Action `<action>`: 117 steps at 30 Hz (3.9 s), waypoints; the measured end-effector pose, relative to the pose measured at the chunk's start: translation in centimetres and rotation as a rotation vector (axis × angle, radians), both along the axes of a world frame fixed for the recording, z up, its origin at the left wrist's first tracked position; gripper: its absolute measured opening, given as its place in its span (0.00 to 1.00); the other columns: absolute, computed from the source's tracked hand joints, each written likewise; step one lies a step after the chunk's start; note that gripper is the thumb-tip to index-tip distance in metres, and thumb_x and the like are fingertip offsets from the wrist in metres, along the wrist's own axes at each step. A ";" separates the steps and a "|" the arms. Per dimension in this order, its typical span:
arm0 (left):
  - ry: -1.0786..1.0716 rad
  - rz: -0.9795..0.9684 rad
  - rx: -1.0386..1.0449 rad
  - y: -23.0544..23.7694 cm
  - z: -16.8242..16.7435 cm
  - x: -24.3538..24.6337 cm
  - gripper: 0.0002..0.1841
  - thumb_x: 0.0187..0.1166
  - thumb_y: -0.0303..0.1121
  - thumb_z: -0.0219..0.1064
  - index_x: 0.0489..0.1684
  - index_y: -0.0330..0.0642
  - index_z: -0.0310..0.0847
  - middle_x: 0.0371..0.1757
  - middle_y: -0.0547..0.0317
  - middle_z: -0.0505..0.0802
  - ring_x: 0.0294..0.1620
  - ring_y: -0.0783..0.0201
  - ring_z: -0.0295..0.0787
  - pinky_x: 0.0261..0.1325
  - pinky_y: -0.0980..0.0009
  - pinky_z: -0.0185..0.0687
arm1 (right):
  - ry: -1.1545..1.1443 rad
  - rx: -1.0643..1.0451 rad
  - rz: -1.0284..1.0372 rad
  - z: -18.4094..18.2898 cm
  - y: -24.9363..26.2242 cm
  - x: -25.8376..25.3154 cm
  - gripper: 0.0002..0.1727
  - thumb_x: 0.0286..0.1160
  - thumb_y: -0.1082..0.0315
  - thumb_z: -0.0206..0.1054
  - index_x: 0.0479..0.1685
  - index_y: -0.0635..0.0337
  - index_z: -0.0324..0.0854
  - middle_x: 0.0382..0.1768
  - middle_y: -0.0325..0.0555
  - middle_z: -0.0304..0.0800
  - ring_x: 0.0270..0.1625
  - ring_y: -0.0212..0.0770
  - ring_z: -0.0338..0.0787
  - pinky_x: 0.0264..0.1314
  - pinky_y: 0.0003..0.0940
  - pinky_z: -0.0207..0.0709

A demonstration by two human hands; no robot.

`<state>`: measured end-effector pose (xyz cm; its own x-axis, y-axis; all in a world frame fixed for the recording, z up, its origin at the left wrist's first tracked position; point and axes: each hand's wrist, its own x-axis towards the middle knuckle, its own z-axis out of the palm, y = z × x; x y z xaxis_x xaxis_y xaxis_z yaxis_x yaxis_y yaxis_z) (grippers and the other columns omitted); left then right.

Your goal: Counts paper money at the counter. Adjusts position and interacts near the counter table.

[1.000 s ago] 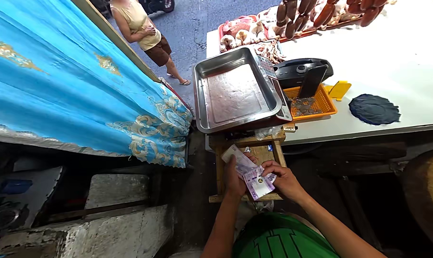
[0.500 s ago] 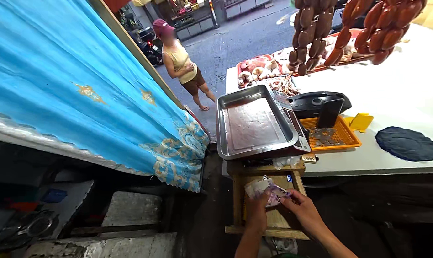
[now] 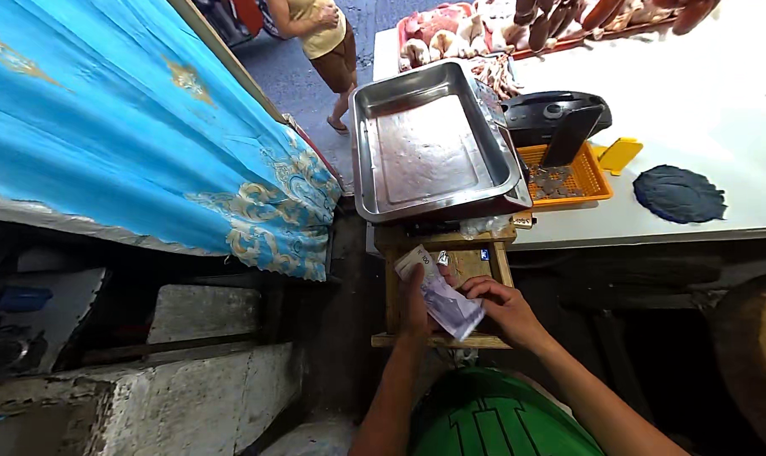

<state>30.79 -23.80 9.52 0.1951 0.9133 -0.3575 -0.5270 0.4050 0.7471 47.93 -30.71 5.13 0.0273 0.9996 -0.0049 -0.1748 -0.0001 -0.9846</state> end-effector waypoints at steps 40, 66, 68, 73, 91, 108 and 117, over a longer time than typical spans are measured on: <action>0.438 0.130 -0.108 -1.8 0.4 0.8 0.17 0.87 0.32 0.62 0.66 0.29 0.76 0.55 0.44 0.91 0.55 0.62 0.90 0.61 0.63 0.87 | 0.126 -0.264 -0.178 4.2 5.8 -0.7 0.07 0.79 0.71 0.68 0.46 0.67 0.83 0.34 0.47 0.93 0.36 0.38 0.94 0.44 0.36 0.91; 0.514 0.111 -0.048 -2.4 0.7 1.6 0.11 0.87 0.28 0.61 0.54 0.28 0.81 0.42 0.49 0.93 0.43 0.66 0.93 0.52 0.67 0.91 | 0.186 -0.392 0.159 4.8 5.8 0.3 0.09 0.79 0.72 0.67 0.52 0.65 0.86 0.37 0.45 0.95 0.39 0.36 0.95 0.48 0.34 0.91; 0.499 0.043 -0.018 -2.5 0.8 1.3 0.18 0.92 0.38 0.54 0.57 0.29 0.81 0.47 0.49 0.93 0.48 0.66 0.91 0.57 0.66 0.88 | 0.221 -0.384 0.077 4.7 6.1 0.3 0.07 0.83 0.72 0.64 0.51 0.66 0.83 0.36 0.45 0.95 0.38 0.36 0.95 0.46 0.34 0.91; 0.406 -0.175 0.049 -3.0 0.0 1.3 0.19 0.88 0.36 0.56 0.61 0.27 0.78 0.46 0.47 0.95 0.46 0.62 0.95 0.56 0.63 0.92 | 0.174 -0.415 0.126 4.1 6.1 -0.5 0.09 0.81 0.70 0.66 0.52 0.66 0.85 0.38 0.46 0.95 0.39 0.36 0.94 0.48 0.35 0.90; 0.823 -0.950 0.071 -10.1 -1.7 -8.2 0.22 0.87 0.42 0.62 0.70 0.37 0.80 0.59 0.46 0.91 0.60 0.58 0.89 0.69 0.57 0.82 | -0.825 -0.159 1.104 -1.8 10.8 -5.6 0.17 0.83 0.62 0.67 0.54 0.71 0.86 0.47 0.67 0.89 0.53 0.63 0.88 0.61 0.66 0.75; 0.732 -0.614 0.021 -6.5 -3.4 -4.2 0.15 0.88 0.30 0.56 0.48 0.30 0.89 0.41 0.54 0.94 0.38 0.69 0.90 0.49 0.69 0.86 | -0.859 -0.076 0.520 5.8 9.0 -0.7 0.27 0.87 0.59 0.60 0.82 0.60 0.73 0.72 0.60 0.81 0.76 0.54 0.81 0.83 0.50 0.69; 0.660 -0.476 -0.004 2.7 -3.8 -0.3 0.17 0.93 0.30 0.50 0.49 0.27 0.85 0.40 0.52 0.92 0.33 0.68 0.88 0.41 0.72 0.85 | -0.552 -0.242 0.555 6.0 -2.6 3.4 0.21 0.87 0.68 0.60 0.73 0.67 0.79 0.52 0.64 0.91 0.54 0.55 0.91 0.66 0.52 0.80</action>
<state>30.45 -21.10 5.67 0.3102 0.7839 -0.5378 0.2514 0.4779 0.8417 51.29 -33.32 11.09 -0.4097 0.8410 -0.3532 0.4234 -0.1676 -0.8903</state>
